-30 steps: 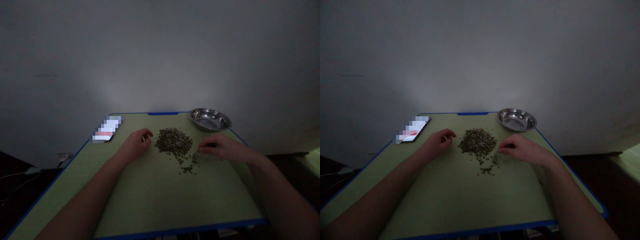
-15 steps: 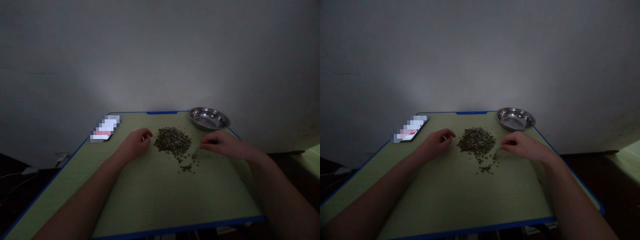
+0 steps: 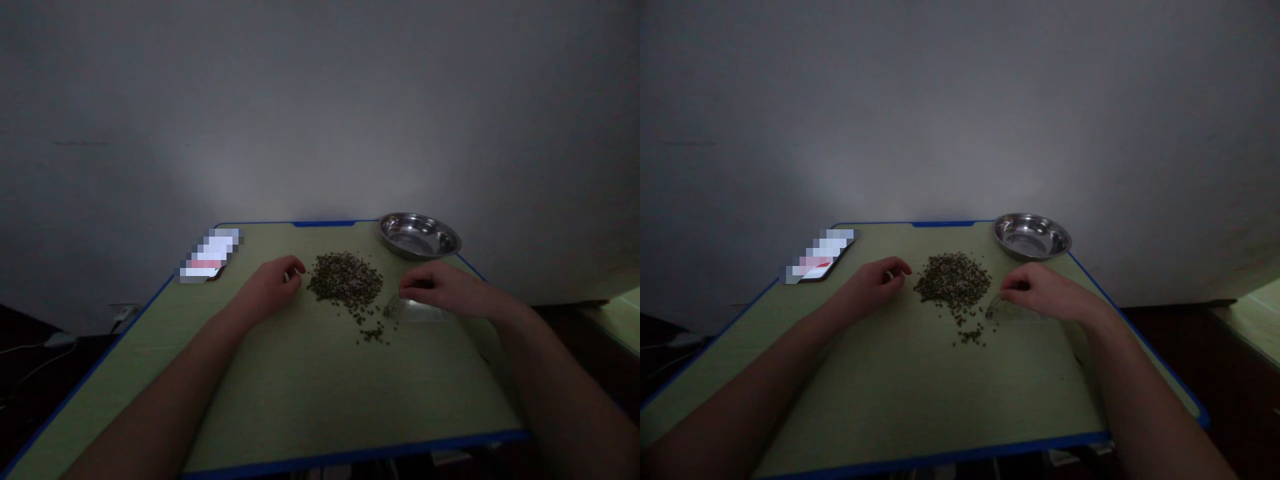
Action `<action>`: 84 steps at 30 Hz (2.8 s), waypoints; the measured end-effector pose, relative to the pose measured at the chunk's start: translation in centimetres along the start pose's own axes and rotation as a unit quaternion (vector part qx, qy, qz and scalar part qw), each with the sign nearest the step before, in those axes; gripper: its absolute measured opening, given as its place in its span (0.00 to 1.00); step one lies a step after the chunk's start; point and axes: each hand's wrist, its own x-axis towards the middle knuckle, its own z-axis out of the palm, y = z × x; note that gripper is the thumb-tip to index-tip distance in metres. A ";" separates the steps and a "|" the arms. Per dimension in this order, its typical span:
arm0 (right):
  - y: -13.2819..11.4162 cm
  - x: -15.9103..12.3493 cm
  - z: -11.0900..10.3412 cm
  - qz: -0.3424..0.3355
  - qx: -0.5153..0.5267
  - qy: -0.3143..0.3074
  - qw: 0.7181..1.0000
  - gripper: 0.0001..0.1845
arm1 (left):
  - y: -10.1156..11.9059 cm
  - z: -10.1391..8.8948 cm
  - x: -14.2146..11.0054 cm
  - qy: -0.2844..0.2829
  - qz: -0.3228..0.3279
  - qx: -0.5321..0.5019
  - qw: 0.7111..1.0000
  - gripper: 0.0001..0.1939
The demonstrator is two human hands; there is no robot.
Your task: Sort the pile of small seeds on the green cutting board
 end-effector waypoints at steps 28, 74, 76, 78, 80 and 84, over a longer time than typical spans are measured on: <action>-2.0 -0.3 0.7 -0.041 0.006 -0.034 0.999 0.13 | -0.2 0.2 0.0 -0.006 0.013 0.017 1.000 0.12; -2.0 -0.1 0.9 -0.043 0.005 -0.008 0.999 0.12 | -0.3 0.3 -0.2 -0.028 0.017 0.017 0.999 0.13; -2.1 -0.1 1.0 -0.037 0.004 -0.010 0.999 0.12 | -0.3 0.2 -0.2 -0.031 0.016 0.017 0.999 0.13; -2.2 -0.1 1.0 -0.031 0.005 -0.008 0.999 0.13 | -0.2 0.2 -0.2 -0.033 0.015 0.019 0.999 0.13; -2.2 -0.1 1.0 -0.033 0.011 -0.010 0.999 0.12 | -0.2 0.2 -0.2 -0.033 0.015 0.020 0.999 0.13; -2.1 0.0 1.1 -0.043 0.019 -0.024 0.999 0.13 | -0.2 0.3 -0.1 -0.031 0.016 0.020 0.999 0.13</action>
